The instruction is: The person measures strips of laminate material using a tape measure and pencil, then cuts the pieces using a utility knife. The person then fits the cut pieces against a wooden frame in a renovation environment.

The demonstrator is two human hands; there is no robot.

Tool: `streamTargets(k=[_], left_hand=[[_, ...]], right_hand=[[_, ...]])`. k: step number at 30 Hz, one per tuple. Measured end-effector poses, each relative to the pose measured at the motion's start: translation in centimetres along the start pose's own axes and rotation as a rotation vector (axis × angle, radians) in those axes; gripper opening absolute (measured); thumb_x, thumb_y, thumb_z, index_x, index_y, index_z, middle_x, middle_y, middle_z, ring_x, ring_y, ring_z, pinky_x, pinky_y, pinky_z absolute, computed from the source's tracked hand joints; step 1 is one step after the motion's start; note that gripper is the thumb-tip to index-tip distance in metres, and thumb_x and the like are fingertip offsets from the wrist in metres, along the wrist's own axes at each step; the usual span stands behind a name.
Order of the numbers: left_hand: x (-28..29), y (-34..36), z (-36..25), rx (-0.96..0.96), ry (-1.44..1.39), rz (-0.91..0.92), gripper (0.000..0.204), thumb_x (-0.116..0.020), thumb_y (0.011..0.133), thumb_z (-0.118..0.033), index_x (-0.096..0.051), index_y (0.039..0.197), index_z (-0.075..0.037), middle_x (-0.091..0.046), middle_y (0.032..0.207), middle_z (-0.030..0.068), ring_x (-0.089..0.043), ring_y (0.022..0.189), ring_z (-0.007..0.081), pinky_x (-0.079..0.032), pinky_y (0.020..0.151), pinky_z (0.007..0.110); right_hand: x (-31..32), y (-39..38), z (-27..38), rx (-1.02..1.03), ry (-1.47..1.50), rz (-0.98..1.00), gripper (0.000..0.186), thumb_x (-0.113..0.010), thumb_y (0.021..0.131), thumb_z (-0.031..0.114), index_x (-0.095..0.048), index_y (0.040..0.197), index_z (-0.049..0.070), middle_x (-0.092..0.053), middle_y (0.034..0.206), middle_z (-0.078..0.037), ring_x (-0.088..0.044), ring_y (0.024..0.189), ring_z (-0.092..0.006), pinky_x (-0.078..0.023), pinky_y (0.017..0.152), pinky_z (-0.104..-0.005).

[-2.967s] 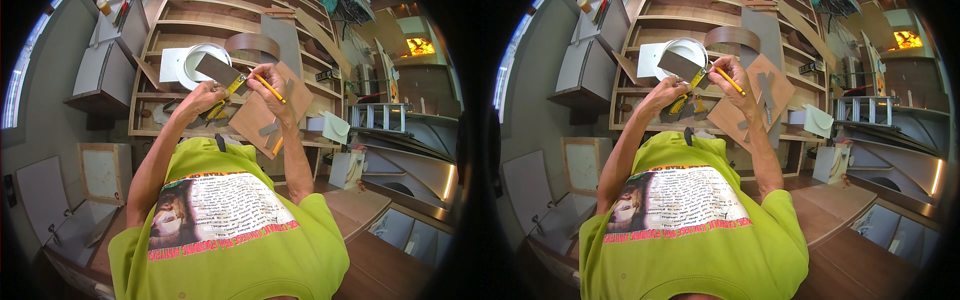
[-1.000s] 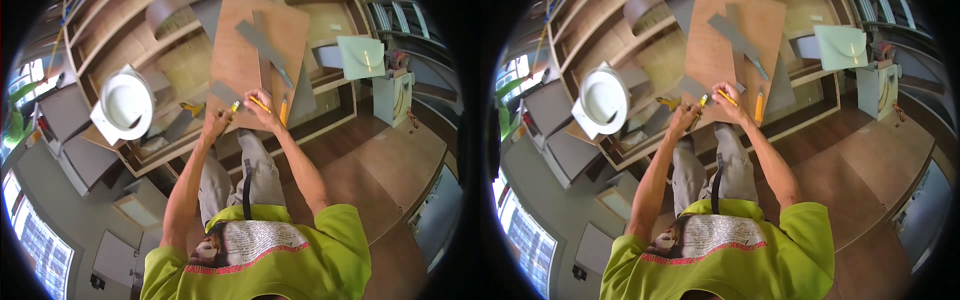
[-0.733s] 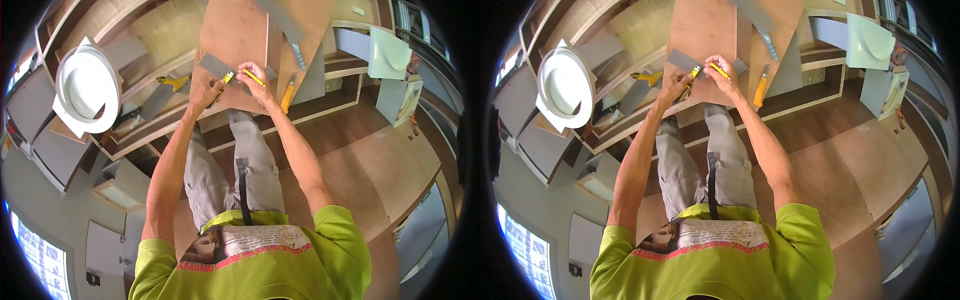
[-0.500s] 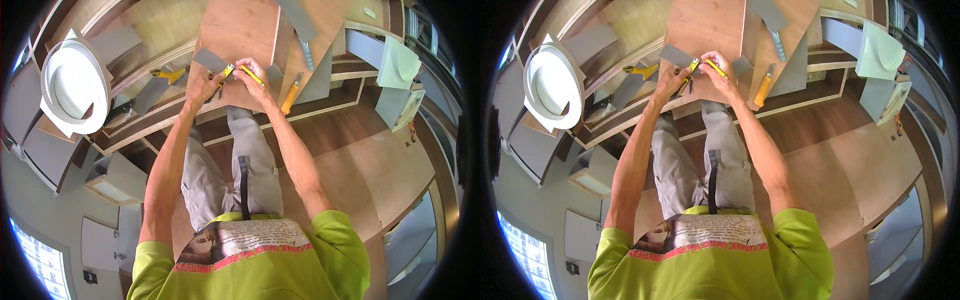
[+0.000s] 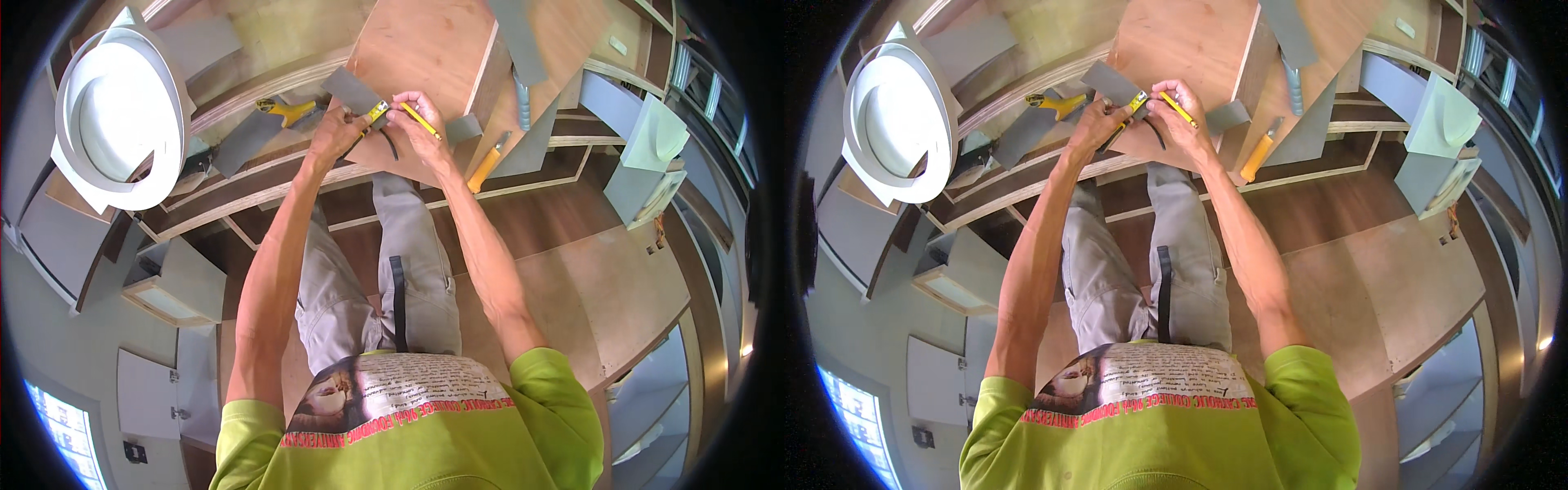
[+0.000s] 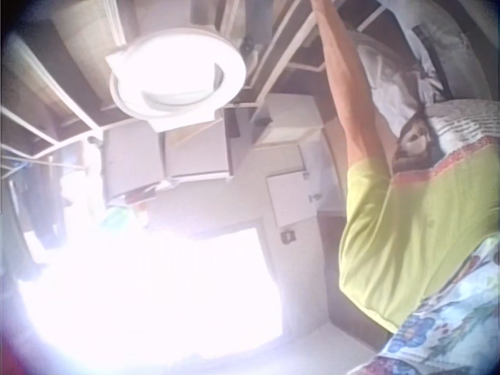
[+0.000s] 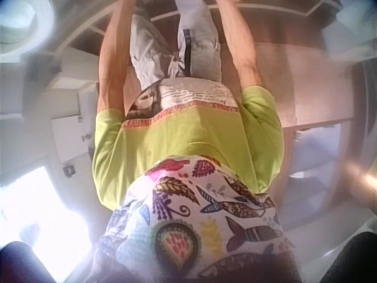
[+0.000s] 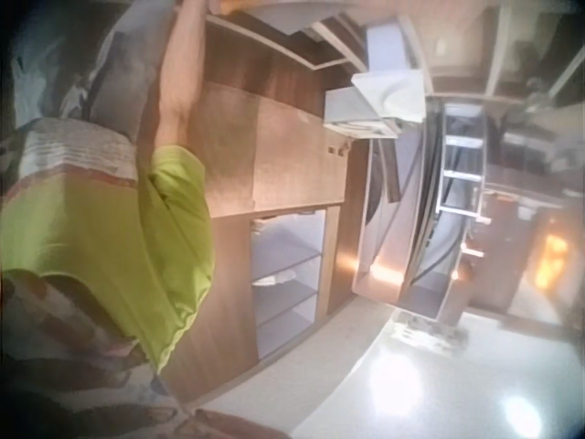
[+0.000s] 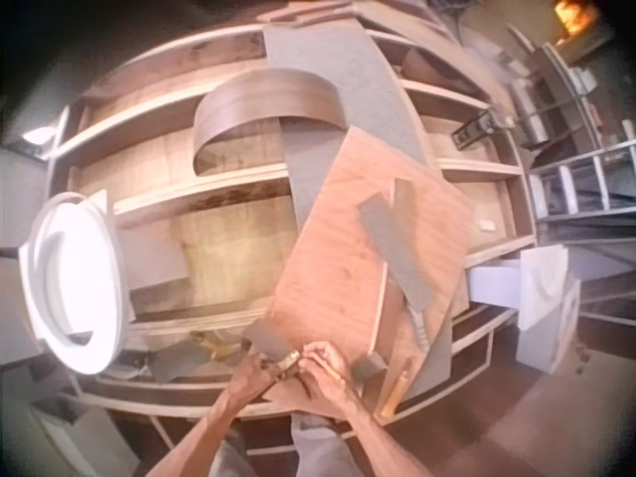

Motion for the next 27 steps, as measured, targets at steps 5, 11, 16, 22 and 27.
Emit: streamTargets(k=[5,11,16,22,27], left_hand=[[0.6,0.9,1.7,-0.007,0.078,-0.005,0.030,-0.070,0.086,-0.027,-0.070,0.095,0.002,-0.071,0.085,0.0077,-0.063,0.080,0.0142,-0.049,0.074,0.028],[1.0,1.7,2.7,-0.016,0.050,-0.048,0.041,-0.069,0.080,-0.036,-0.071,0.098,0.001,-0.072,0.092,0.0186,-0.069,0.090,0.0300,-0.051,0.081,0.038],[2.0,1.6,2.8,0.029,0.157,-0.049,0.041,-0.070,0.080,-0.035,-0.071,0.103,-0.001,-0.072,0.094,0.0180,-0.070,0.091,0.0300,-0.052,0.081,0.038],[2.3,0.4,0.5,0.022,-0.024,-0.027,0.028,-0.069,0.085,-0.025,-0.071,0.091,0.002,-0.069,0.084,0.0058,-0.060,0.077,0.0129,-0.047,0.072,0.029],[2.7,0.2,0.6,0.016,0.002,-0.031,0.028,-0.069,0.085,-0.026,-0.071,0.090,0.002,-0.069,0.084,0.0062,-0.060,0.077,0.0129,-0.047,0.071,0.028]], right_hand=[[-0.9,0.3,-0.3,-0.019,-0.036,0.003,0.025,-0.066,0.088,-0.001,-0.056,0.111,0.003,-0.060,0.099,-0.005,-0.060,0.091,-0.0111,-0.053,0.082,-0.0251],[-1.3,0.7,-0.1,-0.001,-0.092,0.014,0.026,-0.067,0.089,0.002,-0.057,0.113,0.004,-0.061,0.099,-0.005,-0.060,0.092,-0.0121,-0.053,0.083,-0.0260],[-1.0,1.0,1.7,0.026,-0.116,0.043,0.025,-0.065,0.091,0.004,-0.056,0.115,0.003,-0.063,0.102,-0.006,-0.060,0.092,-0.0110,-0.052,0.082,-0.0244],[-1.5,1.4,1.7,0.054,-0.297,0.114,0.026,-0.066,0.091,0.005,-0.056,0.116,0.004,-0.063,0.101,-0.006,-0.059,0.092,-0.0102,-0.052,0.082,-0.0246],[-2.4,1.4,0.5,0.007,-0.186,0.091,0.027,-0.065,0.090,0.003,-0.056,0.115,0.003,-0.061,0.097,-0.005,-0.059,0.091,-0.0102,-0.053,0.081,-0.0246]])
Point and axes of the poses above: each hand's wrist, its own y-axis towards the middle knuckle, its own x-axis out of the back of the hand, z = x × y, the point moved 10 cm from there along y, towards the middle knuckle
